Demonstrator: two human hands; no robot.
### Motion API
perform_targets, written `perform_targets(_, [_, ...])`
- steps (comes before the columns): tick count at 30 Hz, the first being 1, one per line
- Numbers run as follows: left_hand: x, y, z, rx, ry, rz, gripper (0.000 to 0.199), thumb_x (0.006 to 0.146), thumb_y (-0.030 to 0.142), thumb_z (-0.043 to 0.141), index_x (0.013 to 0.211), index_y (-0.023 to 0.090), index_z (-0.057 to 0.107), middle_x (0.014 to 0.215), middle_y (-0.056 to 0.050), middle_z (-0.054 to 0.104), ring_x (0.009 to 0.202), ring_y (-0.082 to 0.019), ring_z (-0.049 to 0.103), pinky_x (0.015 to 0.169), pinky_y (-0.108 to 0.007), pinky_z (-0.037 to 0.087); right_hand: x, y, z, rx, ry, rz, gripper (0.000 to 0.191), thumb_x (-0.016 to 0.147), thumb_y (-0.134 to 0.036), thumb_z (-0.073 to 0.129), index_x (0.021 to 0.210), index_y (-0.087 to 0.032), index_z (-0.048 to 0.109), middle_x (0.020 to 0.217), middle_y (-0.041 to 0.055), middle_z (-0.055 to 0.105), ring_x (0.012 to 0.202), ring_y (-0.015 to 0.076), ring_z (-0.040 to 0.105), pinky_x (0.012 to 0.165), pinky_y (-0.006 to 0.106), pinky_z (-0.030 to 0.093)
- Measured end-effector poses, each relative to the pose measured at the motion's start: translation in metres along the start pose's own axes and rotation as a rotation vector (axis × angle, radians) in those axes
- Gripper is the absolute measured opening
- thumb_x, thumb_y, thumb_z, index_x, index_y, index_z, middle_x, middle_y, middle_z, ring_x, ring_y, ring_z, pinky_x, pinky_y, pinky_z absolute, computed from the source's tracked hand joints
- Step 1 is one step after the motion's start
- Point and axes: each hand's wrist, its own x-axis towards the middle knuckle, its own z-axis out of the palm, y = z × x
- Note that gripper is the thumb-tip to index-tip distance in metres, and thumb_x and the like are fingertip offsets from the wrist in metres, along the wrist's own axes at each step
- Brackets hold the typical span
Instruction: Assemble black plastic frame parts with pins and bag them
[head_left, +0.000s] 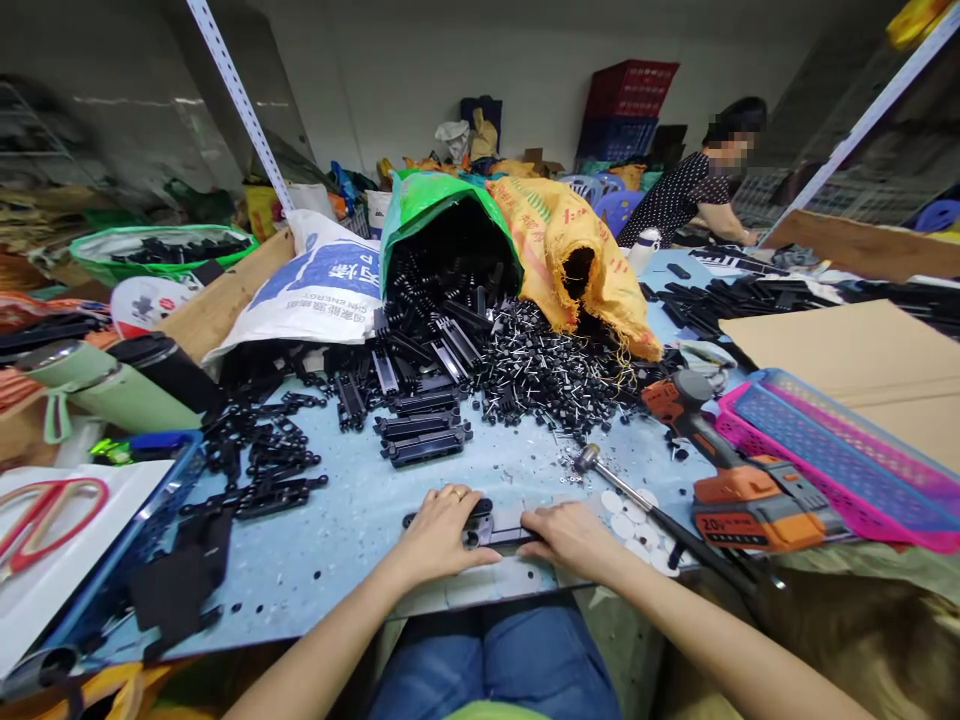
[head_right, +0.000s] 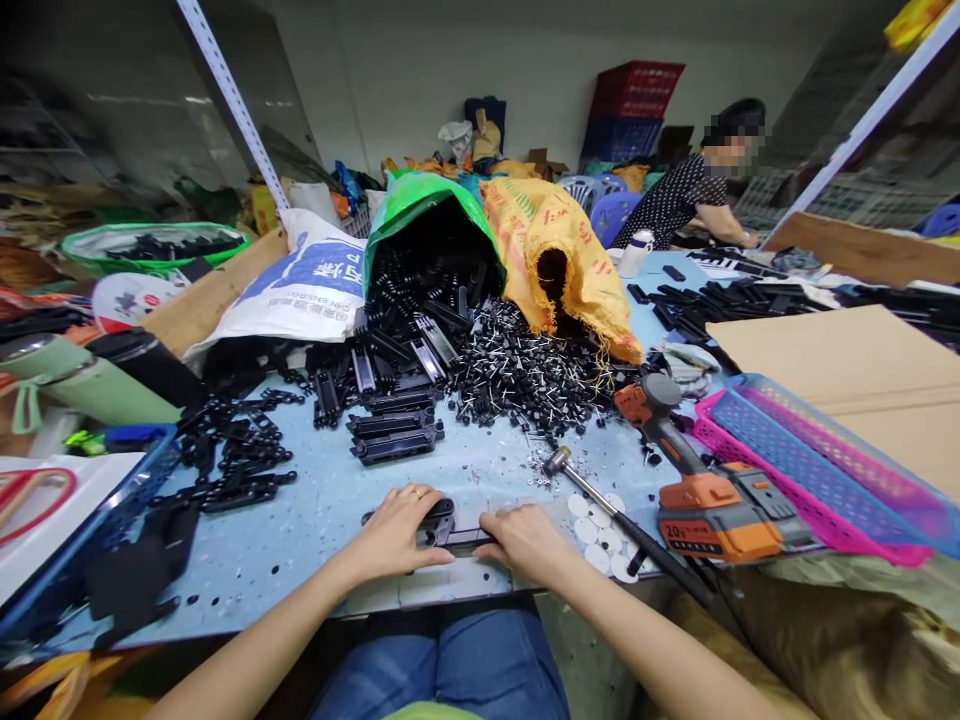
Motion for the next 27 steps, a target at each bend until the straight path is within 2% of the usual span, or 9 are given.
perform_targets(4, [0.001, 0.009, 0.01, 0.076, 0.081, -0.017, 0.066, 0.058, 0.065, 0.063, 0.102, 0.018, 0.049, 0.095, -0.008, 0.056, 0.09, -0.027, 0.052, 0.081, -0.038, 0.038, -0.005, -0.003, -0.009, -0.077, 0.05, 0.019, 0.039, 0.087, -0.055, 0.037, 0.09, -0.02, 0.054, 0.079, 0.0047, 0.062, 0.069, 0.0188, 0.058, 0.058, 0.026, 0.031])
perform_targets(10, [-0.003, 0.004, 0.02, 0.105, 0.133, 0.033, 0.039, 0.075, 0.051, 0.054, 0.096, 0.018, 0.047, 0.09, -0.007, 0.055, 0.084, -0.024, 0.055, 0.07, -0.033, 0.042, -0.008, -0.015, -0.026, -0.163, 0.124, 0.016, 0.026, 0.088, -0.045, 0.043, 0.093, -0.021, 0.053, 0.081, 0.0053, 0.06, 0.072, 0.0193, 0.056, 0.064, 0.028, 0.031])
perform_targets(14, [-0.007, 0.002, 0.02, 0.101, 0.122, 0.034, 0.038, 0.076, 0.051, 0.054, 0.093, 0.018, 0.048, 0.088, -0.006, 0.056, 0.082, -0.023, 0.055, 0.068, -0.032, 0.042, -0.005, -0.016, -0.029, -0.161, 0.127, 0.005, 0.028, 0.088, -0.046, 0.043, 0.092, -0.02, 0.054, 0.081, 0.0053, 0.059, 0.071, 0.0192, 0.055, 0.064, 0.029, 0.031])
perform_targets(17, [0.002, 0.003, 0.014, 0.085, 0.048, 0.045, 0.046, 0.074, 0.058, 0.052, 0.097, 0.018, 0.048, 0.09, -0.006, 0.056, 0.084, -0.023, 0.055, 0.07, -0.032, 0.043, -0.005, -0.002, -0.027, -0.099, 0.086, -0.008, 0.032, 0.087, -0.049, 0.043, 0.09, -0.019, 0.055, 0.081, 0.0052, 0.06, 0.073, 0.0187, 0.056, 0.065, 0.029, 0.032])
perform_targets(20, [0.038, 0.003, 0.005, 0.16, 0.061, 0.048, 0.049, 0.081, 0.054, 0.045, 0.115, 0.02, 0.044, 0.108, -0.008, 0.054, 0.101, -0.024, 0.05, 0.083, -0.034, 0.04, -0.002, 0.025, -0.026, 0.015, 0.073, -0.019, 0.041, 0.084, -0.057, 0.044, 0.088, -0.019, 0.058, 0.087, 0.0056, 0.061, 0.083, 0.0203, 0.056, 0.073, 0.03, 0.033])
perform_targets(21, [0.056, 0.002, 0.002, 0.208, 0.103, 0.018, 0.045, 0.086, 0.046, 0.042, 0.122, 0.02, 0.04, 0.114, -0.009, 0.052, 0.107, -0.024, 0.046, 0.087, -0.035, 0.038, 0.002, 0.034, -0.027, 0.05, 0.09, -0.002, 0.042, 0.084, -0.058, 0.042, 0.09, -0.019, 0.059, 0.09, 0.006, 0.061, 0.087, 0.0205, 0.056, 0.075, 0.031, 0.034])
perform_targets(22, [0.077, 0.0, -0.001, 0.276, 0.156, -0.079, 0.04, 0.088, 0.037, 0.04, 0.125, 0.02, 0.037, 0.117, -0.009, 0.052, 0.11, -0.024, 0.045, 0.089, -0.036, 0.037, 0.009, 0.042, -0.027, 0.077, 0.118, 0.036, 0.042, 0.086, -0.056, 0.041, 0.092, -0.019, 0.059, 0.092, 0.0066, 0.061, 0.09, 0.0203, 0.055, 0.077, 0.03, 0.034])
perform_targets(24, [0.117, -0.004, -0.004, 0.303, 0.19, -0.157, 0.035, 0.088, 0.019, 0.037, 0.122, 0.015, 0.042, 0.111, -0.014, 0.055, 0.105, -0.026, 0.048, 0.085, -0.039, 0.038, 0.031, 0.053, -0.029, 0.104, 0.199, 0.185, 0.036, 0.089, -0.048, 0.04, 0.097, -0.018, 0.058, 0.094, 0.0074, 0.061, 0.091, 0.0194, 0.055, 0.077, 0.028, 0.036])
perform_targets(27, [0.159, -0.007, -0.003, 0.311, 0.195, -0.211, 0.027, 0.084, 0.006, 0.036, 0.104, 0.007, 0.054, 0.093, -0.017, 0.061, 0.093, -0.026, 0.055, 0.08, -0.038, 0.041, 0.077, 0.058, -0.029, 0.098, 0.319, 0.403, 0.025, 0.089, -0.035, 0.044, 0.102, -0.016, 0.054, 0.098, 0.0099, 0.059, 0.094, 0.0209, 0.053, 0.075, 0.028, 0.039])
